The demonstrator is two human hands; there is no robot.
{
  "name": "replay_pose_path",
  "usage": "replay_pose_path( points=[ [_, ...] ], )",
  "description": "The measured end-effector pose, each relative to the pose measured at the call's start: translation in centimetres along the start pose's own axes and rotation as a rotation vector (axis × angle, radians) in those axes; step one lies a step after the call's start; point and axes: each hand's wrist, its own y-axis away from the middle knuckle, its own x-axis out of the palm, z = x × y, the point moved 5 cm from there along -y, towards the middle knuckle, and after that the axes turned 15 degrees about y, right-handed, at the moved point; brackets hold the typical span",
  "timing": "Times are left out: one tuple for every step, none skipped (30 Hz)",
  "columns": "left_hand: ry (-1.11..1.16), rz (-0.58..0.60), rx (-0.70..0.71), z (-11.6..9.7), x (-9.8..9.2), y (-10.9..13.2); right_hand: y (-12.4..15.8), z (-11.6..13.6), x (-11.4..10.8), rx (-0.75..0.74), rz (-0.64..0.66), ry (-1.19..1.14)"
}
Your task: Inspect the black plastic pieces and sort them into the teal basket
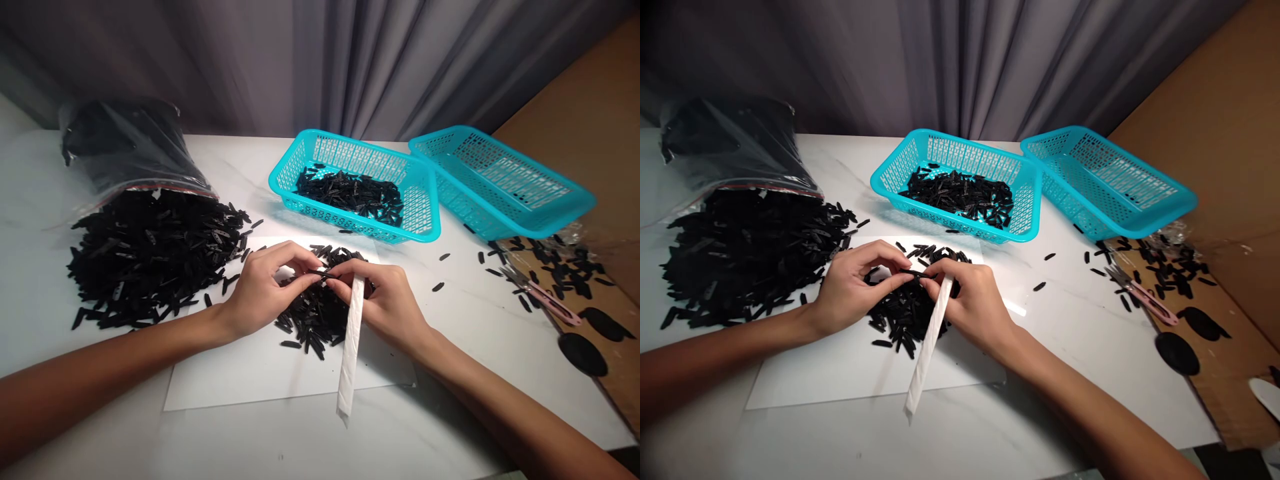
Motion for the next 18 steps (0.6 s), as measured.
replay_pose_path(
  points=[
    [-0.003,0.005,0.004,-0.05,0.01,0.00,0.01,-0.01,0.01,-0.001,-0.001,0.000],
    [-0.008,0.009,0.009,-0.11,0.02,-0.01,0.01,-0.01,0.02,-0.003,-0.003,0.000],
    [-0.014,0.013,0.013,-0.16,0.05,-0.02,0.01,0.00,0.02,-0.004,-0.005,0.001],
    [-0.022,0.014,0.019,-0.21,0.07,-0.04,0.00,0.02,0.02,-0.007,-0.005,0.002],
    [-0.030,0.014,0.025,-0.26,0.08,-0.07,0.00,0.05,0.02,-0.010,-0.006,0.002],
    [-0.039,0.016,0.028,-0.28,0.11,-0.09,-0.01,0.07,0.03,-0.012,-0.005,0.002],
    [-0.046,0.018,0.031,-0.30,0.15,-0.12,-0.01,0.10,0.03,-0.015,-0.003,0.001],
    [-0.050,0.020,0.036,-0.31,0.17,-0.13,-0.02,0.12,0.04,-0.017,0.000,-0.002],
    [-0.051,0.025,0.039,-0.32,0.21,-0.13,-0.02,0.13,0.05,-0.019,0.004,-0.004],
    [-0.049,0.032,0.043,-0.32,0.24,-0.12,-0.03,0.15,0.07,-0.021,0.009,-0.005],
    [-0.046,0.039,0.044,-0.32,0.27,-0.11,-0.04,0.16,0.08,-0.022,0.014,-0.005],
    [-0.043,0.046,0.043,-0.30,0.29,-0.08,-0.05,0.18,0.10,-0.025,0.019,-0.006],
    [-0.040,0.055,0.040,-0.27,0.32,-0.06,-0.06,0.21,0.12,-0.027,0.023,-0.005],
    [-0.036,0.064,0.034,-0.25,0.35,-0.04,-0.07,0.25,0.13,-0.031,0.025,-0.005],
    [-0.031,0.075,0.030,-0.23,0.38,-0.03,-0.08,0.29,0.15,-0.035,0.028,-0.005],
    [-0.025,0.083,0.028,-0.23,0.41,-0.03,-0.08,0.32,0.16,-0.037,0.030,-0.004],
    [-0.019,0.092,0.028,-0.24,0.45,-0.03,-0.08,0.34,0.16,-0.038,0.031,-0.003],
    [-0.015,0.097,0.030,-0.27,0.48,-0.04,-0.07,0.35,0.17,-0.038,0.033,-0.001]
  ],
)
